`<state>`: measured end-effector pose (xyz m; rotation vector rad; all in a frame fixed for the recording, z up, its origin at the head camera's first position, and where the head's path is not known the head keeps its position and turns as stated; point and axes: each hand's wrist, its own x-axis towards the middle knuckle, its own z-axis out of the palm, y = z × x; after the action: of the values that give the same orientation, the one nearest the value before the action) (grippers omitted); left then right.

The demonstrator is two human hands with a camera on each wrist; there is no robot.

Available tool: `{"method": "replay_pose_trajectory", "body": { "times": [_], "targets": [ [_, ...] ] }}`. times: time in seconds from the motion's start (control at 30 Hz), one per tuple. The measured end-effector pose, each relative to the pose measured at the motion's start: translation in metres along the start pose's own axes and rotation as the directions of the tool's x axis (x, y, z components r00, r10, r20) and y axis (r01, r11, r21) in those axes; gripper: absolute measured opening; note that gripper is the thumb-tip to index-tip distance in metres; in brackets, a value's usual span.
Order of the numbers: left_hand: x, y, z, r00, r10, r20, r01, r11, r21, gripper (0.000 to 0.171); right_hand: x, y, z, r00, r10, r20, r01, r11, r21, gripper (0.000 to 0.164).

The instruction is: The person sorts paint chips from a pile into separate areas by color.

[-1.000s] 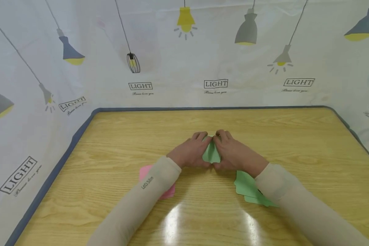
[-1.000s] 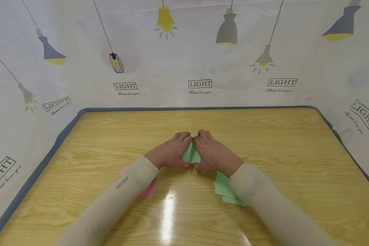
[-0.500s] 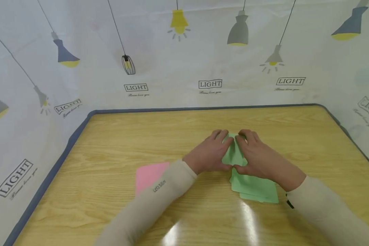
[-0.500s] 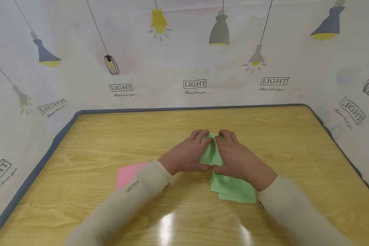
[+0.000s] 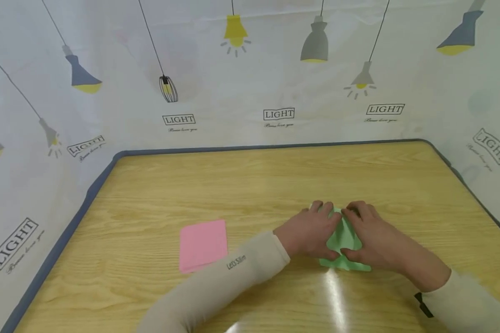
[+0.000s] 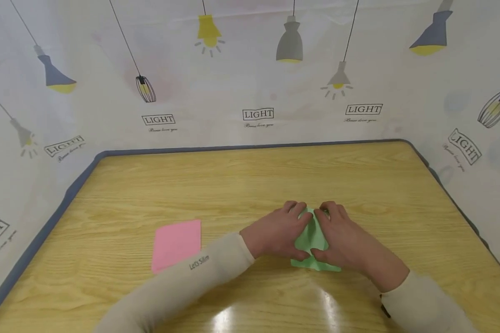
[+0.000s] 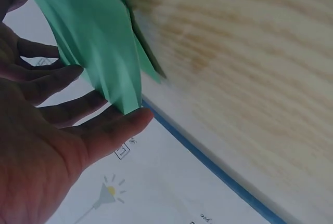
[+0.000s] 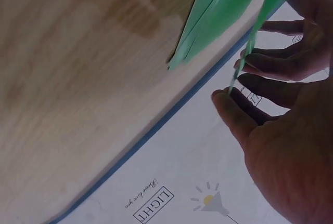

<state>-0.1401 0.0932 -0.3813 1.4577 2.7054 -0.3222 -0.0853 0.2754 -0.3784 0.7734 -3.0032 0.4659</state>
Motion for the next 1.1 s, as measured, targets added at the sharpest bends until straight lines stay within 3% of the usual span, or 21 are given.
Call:
{"method": "replay_pose_trajectory", "body": {
  "times": [0.27, 0.57, 0.83, 0.97, 1.1],
  "targets": [
    [-0.002, 0.01, 0.004, 0.999, -0.003, 0.035, 0.005, 0.998, -0.066, 0.078, -0.004, -0.003, 0.008, 0.998, 0.053, 0.041, -0.055, 0.997, 0.053, 0.079],
    [-0.001, 0.012, 0.009, 0.997, -0.017, 0.08, 0.024, 0.995, -0.097, 0.083, -0.004, 0.0, 0.015, 0.996, 0.046, 0.071, -0.052, 0.995, 0.081, 0.073],
    [-0.002, 0.012, 0.012, 0.99, -0.029, 0.139, 0.038, 0.997, -0.069, 0.079, -0.003, 0.004, 0.017, 0.996, 0.029, 0.089, -0.033, 0.998, 0.044, 0.071],
    [-0.008, 0.005, 0.014, 0.991, -0.008, 0.136, 0.02, 0.996, -0.088, 0.071, -0.004, 0.006, 0.018, 0.992, 0.038, 0.124, -0.04, 0.999, 0.017, 0.073],
    [-0.017, -0.013, 0.009, 0.997, -0.009, 0.073, 0.017, 0.994, -0.109, 0.061, -0.003, 0.007, 0.016, 0.989, 0.057, 0.134, -0.054, 0.998, -0.024, 0.071]
  ]
}}
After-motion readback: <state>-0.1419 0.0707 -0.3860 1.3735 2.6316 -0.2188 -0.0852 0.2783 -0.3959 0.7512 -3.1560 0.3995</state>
